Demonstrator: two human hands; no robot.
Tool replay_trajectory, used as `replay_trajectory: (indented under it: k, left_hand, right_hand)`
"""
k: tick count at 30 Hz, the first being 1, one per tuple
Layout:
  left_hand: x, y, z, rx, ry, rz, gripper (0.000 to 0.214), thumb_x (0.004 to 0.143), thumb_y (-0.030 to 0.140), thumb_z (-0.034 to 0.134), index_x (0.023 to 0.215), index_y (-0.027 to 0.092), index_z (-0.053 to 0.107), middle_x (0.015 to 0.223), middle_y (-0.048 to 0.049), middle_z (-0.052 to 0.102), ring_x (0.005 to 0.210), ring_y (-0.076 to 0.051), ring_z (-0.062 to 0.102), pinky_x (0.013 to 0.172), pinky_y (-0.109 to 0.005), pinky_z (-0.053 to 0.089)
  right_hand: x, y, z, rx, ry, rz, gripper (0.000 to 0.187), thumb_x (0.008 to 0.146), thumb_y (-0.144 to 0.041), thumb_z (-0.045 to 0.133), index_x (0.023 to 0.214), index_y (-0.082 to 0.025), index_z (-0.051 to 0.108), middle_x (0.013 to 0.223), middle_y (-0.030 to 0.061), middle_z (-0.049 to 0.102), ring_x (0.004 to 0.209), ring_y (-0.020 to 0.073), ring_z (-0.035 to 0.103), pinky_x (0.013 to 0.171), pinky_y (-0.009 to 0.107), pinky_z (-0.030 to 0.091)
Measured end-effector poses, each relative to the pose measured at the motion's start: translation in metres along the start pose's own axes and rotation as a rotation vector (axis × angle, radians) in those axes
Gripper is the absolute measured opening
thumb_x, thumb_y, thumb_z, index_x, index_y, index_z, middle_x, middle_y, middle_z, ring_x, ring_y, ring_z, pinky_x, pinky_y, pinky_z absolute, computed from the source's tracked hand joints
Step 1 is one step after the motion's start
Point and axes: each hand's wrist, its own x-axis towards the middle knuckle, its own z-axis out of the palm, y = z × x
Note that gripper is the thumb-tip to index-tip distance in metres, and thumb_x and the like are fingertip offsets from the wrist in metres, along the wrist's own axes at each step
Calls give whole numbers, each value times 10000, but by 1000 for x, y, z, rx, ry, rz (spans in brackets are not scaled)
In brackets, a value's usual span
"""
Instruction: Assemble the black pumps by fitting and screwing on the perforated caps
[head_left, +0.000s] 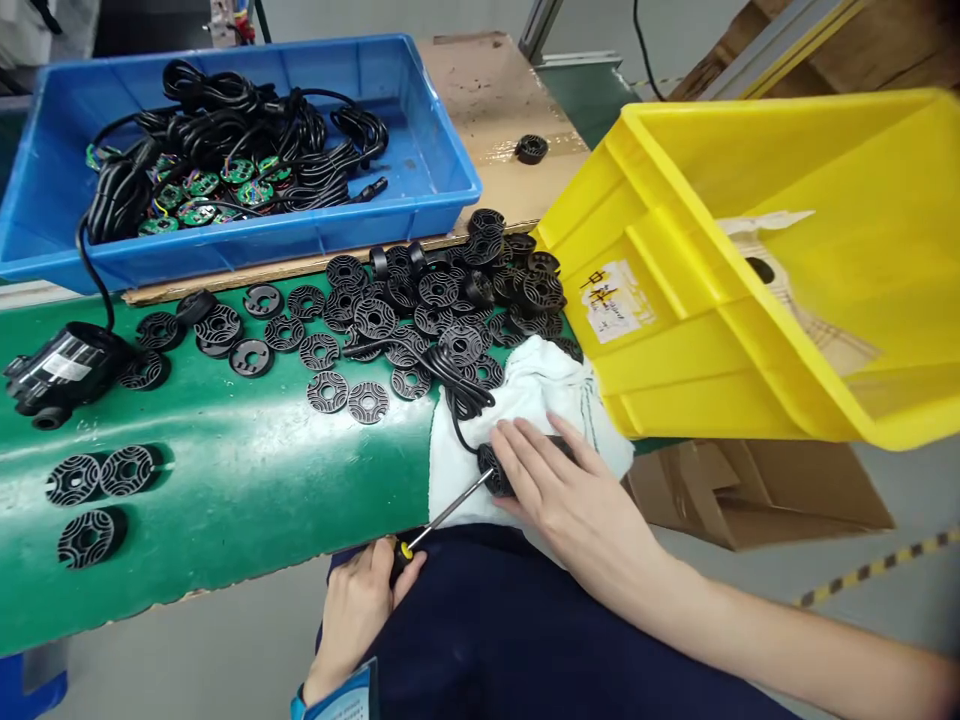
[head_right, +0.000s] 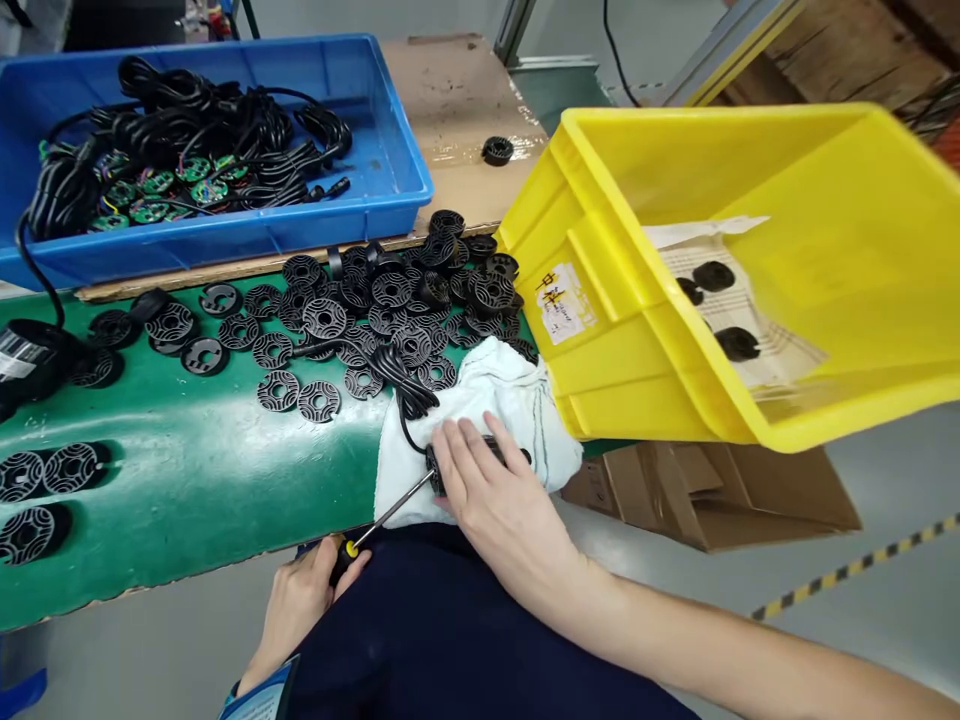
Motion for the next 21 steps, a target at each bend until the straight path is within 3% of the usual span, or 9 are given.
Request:
replay_trajectory:
  k: [3,8,14,21]
  left_hand:
    - [1,0,3,-14,15,5,349,1086,450,393,938,186,568,599,24,638,465,-159,656,462,-275,376]
    - [2,-4,10,-26,-2,46,377,1083,464,382,917,187,574,602,9,660,488,-191,682,475,-288,413]
    - [-1,-7,28,-79,15,46,415,1086,482,350,925,181,586,604,-3,672,520,-208,705,493,-294,443]
    - [3,-8,47,-270,61,56,445,1084,484,352,922,176,629,641,-25,696,550,-187,712,501,-261,472]
  right_hand:
    - [-2,-1,10,-50,76,64,479,1082,-352,396,1236,39,626,1135,240,731,1056,328,671,1100,548,416]
    - [1,16,30,-77,257,-70,668,1017,-636,435,1021,-24,703,875,177,727,823,262,661,962,412,491]
    - [5,29,34,-33,320,-216,807,969,-771,343,983,-53,711,833,153,724,827,262,672,945,391,507]
    - [13,44,30,119,333,-326,768,946,-788,403,999,-82,699,902,134,756,879,245,713,949,371,546]
